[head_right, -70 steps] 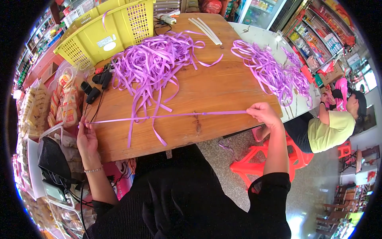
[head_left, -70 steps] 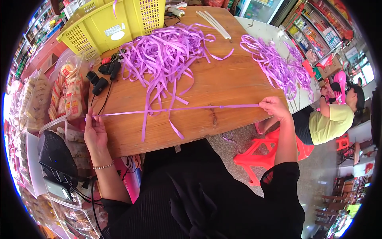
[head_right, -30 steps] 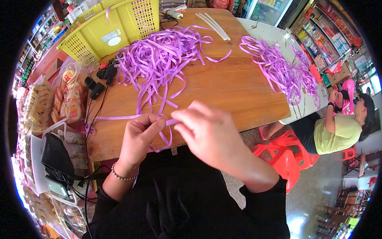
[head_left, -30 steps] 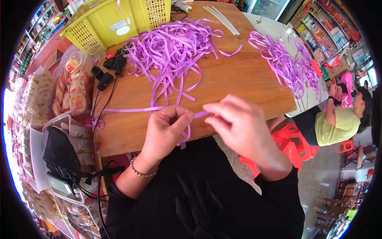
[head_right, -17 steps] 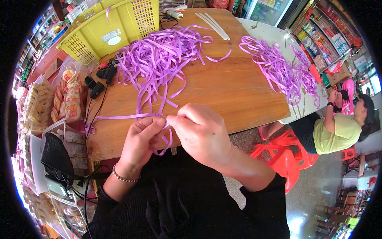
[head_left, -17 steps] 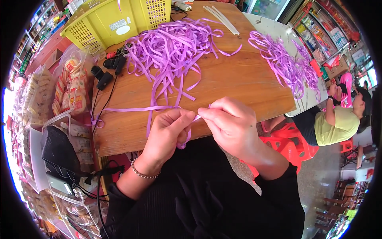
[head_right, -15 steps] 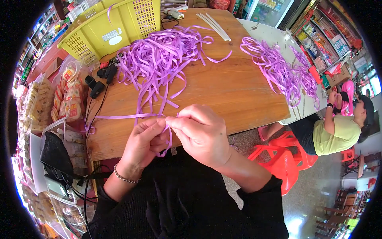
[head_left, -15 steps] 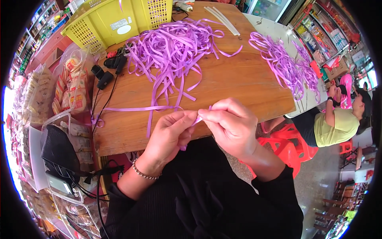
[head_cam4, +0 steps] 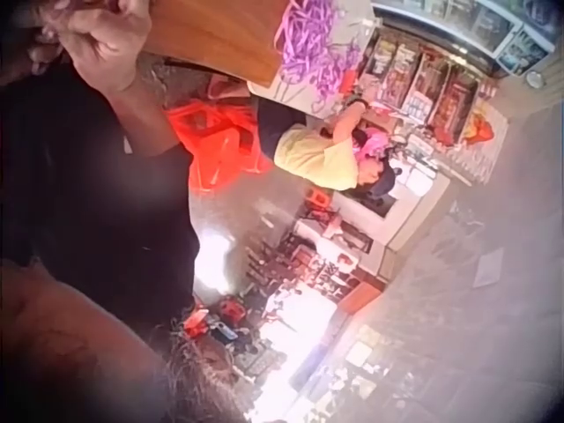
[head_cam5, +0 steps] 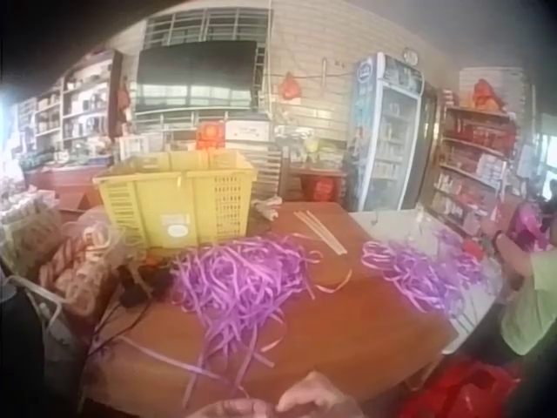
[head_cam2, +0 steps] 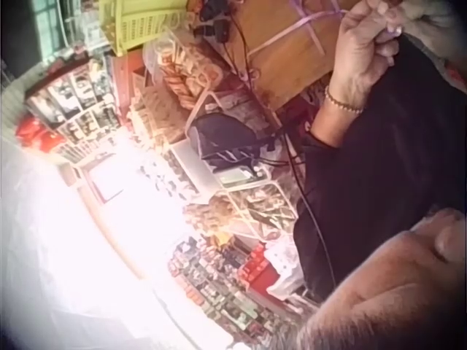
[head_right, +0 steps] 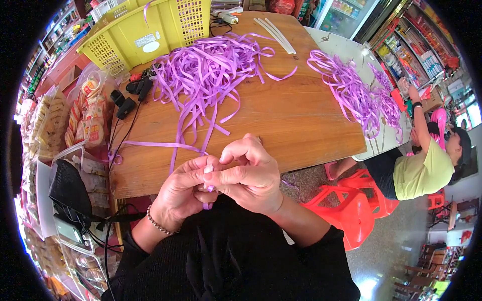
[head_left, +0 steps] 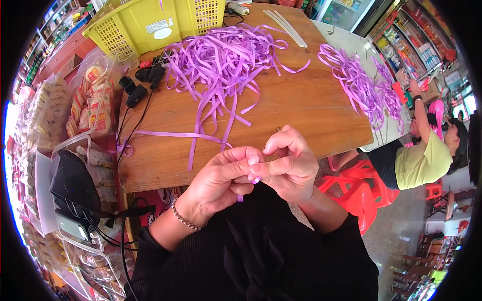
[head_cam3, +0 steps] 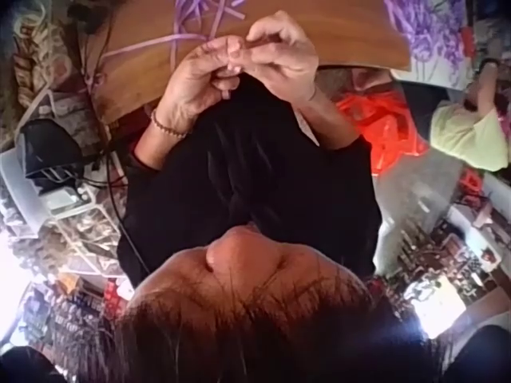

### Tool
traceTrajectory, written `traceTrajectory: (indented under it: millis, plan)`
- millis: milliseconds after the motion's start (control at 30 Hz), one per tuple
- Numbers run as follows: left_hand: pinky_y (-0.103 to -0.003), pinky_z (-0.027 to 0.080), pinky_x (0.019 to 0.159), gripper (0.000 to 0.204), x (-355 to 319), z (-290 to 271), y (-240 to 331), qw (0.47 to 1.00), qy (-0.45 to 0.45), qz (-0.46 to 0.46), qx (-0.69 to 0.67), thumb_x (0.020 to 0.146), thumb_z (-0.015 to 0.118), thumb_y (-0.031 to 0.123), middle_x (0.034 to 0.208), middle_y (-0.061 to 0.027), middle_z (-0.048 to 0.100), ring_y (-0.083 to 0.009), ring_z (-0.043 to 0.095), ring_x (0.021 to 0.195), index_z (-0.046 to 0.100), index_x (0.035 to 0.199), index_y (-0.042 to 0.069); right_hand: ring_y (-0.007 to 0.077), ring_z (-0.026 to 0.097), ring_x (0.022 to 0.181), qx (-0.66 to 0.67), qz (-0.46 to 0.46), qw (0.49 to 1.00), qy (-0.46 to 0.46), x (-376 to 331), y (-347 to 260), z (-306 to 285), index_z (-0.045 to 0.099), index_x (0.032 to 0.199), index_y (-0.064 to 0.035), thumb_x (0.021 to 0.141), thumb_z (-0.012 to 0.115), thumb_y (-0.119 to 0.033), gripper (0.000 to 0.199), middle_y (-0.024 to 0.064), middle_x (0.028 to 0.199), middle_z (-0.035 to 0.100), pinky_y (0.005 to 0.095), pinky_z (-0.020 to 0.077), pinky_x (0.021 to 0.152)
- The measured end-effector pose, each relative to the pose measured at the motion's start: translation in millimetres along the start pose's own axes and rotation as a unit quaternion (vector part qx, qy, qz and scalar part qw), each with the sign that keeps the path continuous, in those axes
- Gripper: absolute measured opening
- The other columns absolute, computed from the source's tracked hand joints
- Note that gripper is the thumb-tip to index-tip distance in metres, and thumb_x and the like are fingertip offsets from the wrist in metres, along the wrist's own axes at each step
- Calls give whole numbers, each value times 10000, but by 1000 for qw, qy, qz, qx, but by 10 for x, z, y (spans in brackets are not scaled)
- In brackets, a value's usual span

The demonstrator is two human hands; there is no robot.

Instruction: The person picks up a purple ribbon from a pile on a wooden table and ties a knot at one end by hand, repeating this process several times.

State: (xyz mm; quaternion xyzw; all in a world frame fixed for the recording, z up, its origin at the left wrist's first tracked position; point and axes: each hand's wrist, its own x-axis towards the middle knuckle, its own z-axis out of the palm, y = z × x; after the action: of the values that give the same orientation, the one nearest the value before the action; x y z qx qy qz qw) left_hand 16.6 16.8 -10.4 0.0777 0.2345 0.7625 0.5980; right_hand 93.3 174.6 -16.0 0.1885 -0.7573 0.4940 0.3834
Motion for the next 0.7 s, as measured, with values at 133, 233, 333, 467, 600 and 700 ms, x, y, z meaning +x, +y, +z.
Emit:
traceTrajectory:
  millis: [133, 233, 333, 467, 600, 700]
  plan:
    - [-177, 218, 459, 113, -45, 67, 48, 999, 26, -7, 27, 952, 570, 174, 747, 29, 523, -19, 341, 552, 602, 929, 68, 114, 415, 688, 8, 9, 999, -51, 111, -76, -53, 716, 820, -116, 736, 778, -60, 119, 14, 869, 491, 245, 342, 577]
    - [-177, 232, 466, 122, -57, 116, 17, 998, 42, 23, 51, 965, 551, 180, 744, 38, 512, -14, 341, 556, 578, 925, 68, 110, 422, 664, -15, 37, 988, -149, 230, -101, -222, 670, 770, -82, 744, 730, -28, 85, 21, 823, 484, 242, 338, 558]
    - [-182, 290, 488, 113, -59, 101, -114, 966, 93, 144, 193, 975, 531, 154, 753, 44, 513, -15, 373, 578, 551, 917, 58, 100, 445, 674, 54, 167, 968, -178, 316, -204, -221, 616, 765, -45, 768, 666, -11, 60, 14, 788, 485, 242, 342, 555]
    - [-235, 432, 575, 74, -25, 132, -123, 703, 136, 462, 523, 860, 624, -15, 774, -23, 562, -116, 518, 643, 566, 877, 26, 93, 485, 720, 348, 460, 806, -132, 352, -312, -182, 596, 840, -11, 848, 632, -72, 71, -9, 815, 530, 235, 372, 644]
    - [-276, 455, 545, 208, -60, 116, 1, 471, 83, 586, 654, 703, 712, -89, 784, -69, 589, -193, 572, 634, 649, 869, 19, 123, 541, 793, 533, 488, 691, -20, 69, -275, -82, 631, 986, 0, 901, 621, -118, 146, 36, 900, 605, 281, 436, 745]
    - [-279, 463, 522, 276, -30, 64, 52, 448, 50, 592, 668, 678, 725, -94, 826, -72, 616, -186, 580, 605, 691, 927, 21, 163, 585, 862, 537, 509, 670, 57, -22, -305, -33, 639, 1020, -3, 912, 600, -104, 153, 71, 967, 636, 319, 468, 817]
